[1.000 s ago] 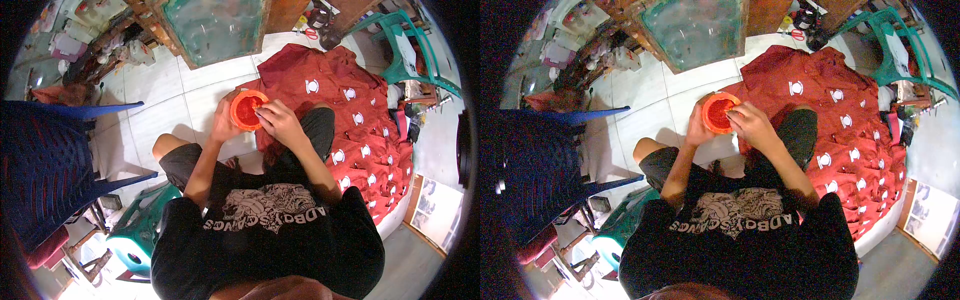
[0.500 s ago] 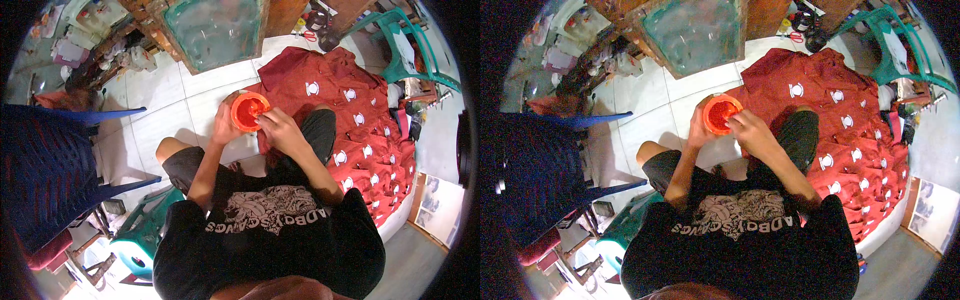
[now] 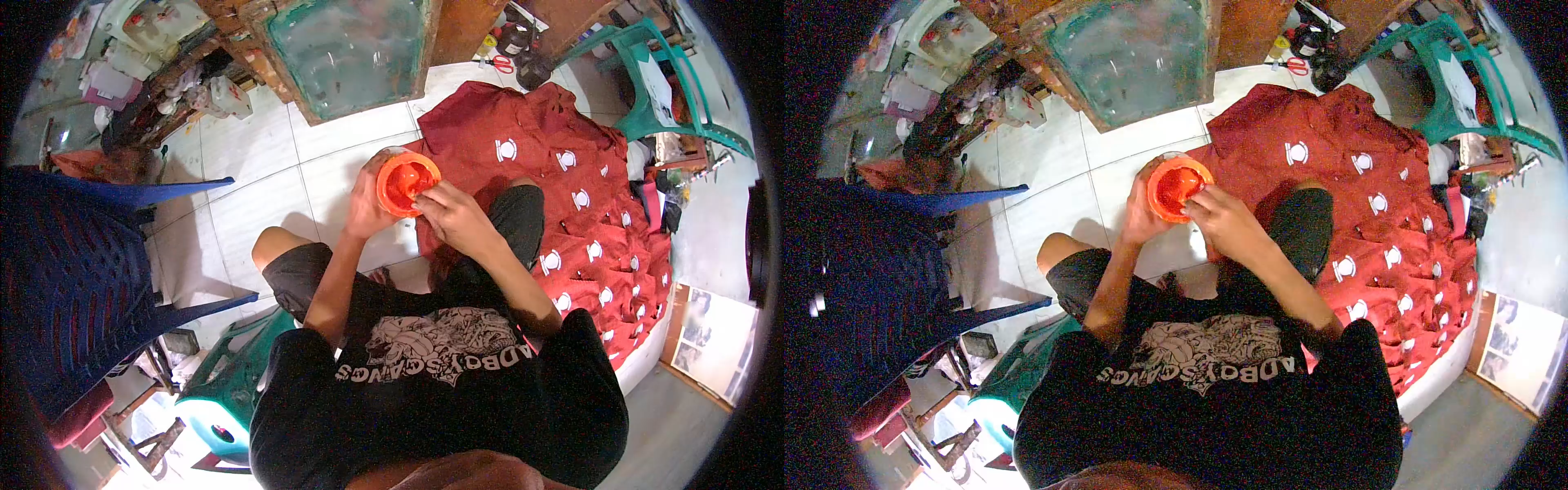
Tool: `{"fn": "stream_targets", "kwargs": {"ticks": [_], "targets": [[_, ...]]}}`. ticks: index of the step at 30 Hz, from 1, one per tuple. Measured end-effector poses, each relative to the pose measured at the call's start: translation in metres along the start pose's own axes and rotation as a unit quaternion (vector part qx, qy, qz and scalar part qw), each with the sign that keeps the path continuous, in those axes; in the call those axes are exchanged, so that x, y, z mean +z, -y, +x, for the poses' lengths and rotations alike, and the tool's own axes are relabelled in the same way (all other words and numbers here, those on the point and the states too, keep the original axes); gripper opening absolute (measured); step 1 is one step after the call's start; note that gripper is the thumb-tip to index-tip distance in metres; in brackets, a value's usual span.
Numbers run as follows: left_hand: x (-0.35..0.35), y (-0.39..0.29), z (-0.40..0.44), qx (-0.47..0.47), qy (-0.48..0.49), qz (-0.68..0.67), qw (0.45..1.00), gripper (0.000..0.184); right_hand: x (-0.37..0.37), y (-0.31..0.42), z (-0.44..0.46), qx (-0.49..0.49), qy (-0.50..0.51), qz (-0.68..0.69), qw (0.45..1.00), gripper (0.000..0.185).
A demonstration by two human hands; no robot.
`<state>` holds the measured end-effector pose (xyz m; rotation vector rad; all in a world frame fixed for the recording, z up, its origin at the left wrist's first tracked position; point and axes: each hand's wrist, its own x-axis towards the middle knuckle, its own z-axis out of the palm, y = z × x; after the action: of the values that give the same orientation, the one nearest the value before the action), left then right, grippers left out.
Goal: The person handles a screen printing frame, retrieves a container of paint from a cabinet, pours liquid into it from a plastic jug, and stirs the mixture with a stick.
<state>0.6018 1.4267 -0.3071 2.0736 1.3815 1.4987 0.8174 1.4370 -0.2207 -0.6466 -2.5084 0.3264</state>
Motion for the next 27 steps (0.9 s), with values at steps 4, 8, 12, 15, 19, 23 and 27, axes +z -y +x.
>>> {"fn": "stream_targets", "kwargs": {"ticks": [4, 8, 12, 15, 19, 23, 27], "targets": [[-0.003, 0.001, 0.001, 0.008, -0.010, 0.022, 1.000, 0.095, -0.001, -0.003, 0.010, -0.010, -0.049, -0.076, 0.996, 0.032], [-0.002, 0.008, -0.001, 0.021, -0.023, 0.041, 0.999, 0.096, 0.012, -0.002, -0.002, 0.016, -0.017, -0.086, 0.996, 0.032], [-0.003, 0.004, 0.004, 0.012, -0.030, 0.033, 0.999, 0.094, 0.013, 0.002, -0.003, 0.033, -0.002, -0.024, 0.999, 0.027], [0.004, 0.006, 0.006, 0.028, -0.033, 0.030, 0.999, 0.093, 0.001, 0.005, 0.004, 0.023, -0.041, -0.021, 0.999, 0.018], [0.004, 0.004, 0.014, 0.028, -0.043, 0.025, 0.998, 0.092, -0.021, 0.004, 0.009, 0.062, -0.074, -0.024, 0.995, 0.018], [0.001, 0.003, 0.017, -0.003, -0.057, -0.013, 0.998, 0.094, -0.039, 0.012, 0.020, 0.079, -0.115, -0.034, 0.990, 0.015], [-0.002, 0.000, 0.014, -0.031, -0.045, -0.038, 0.998, 0.097, -0.054, 0.027, 0.024, 0.100, -0.146, -0.028, 0.984, 0.011]]}}
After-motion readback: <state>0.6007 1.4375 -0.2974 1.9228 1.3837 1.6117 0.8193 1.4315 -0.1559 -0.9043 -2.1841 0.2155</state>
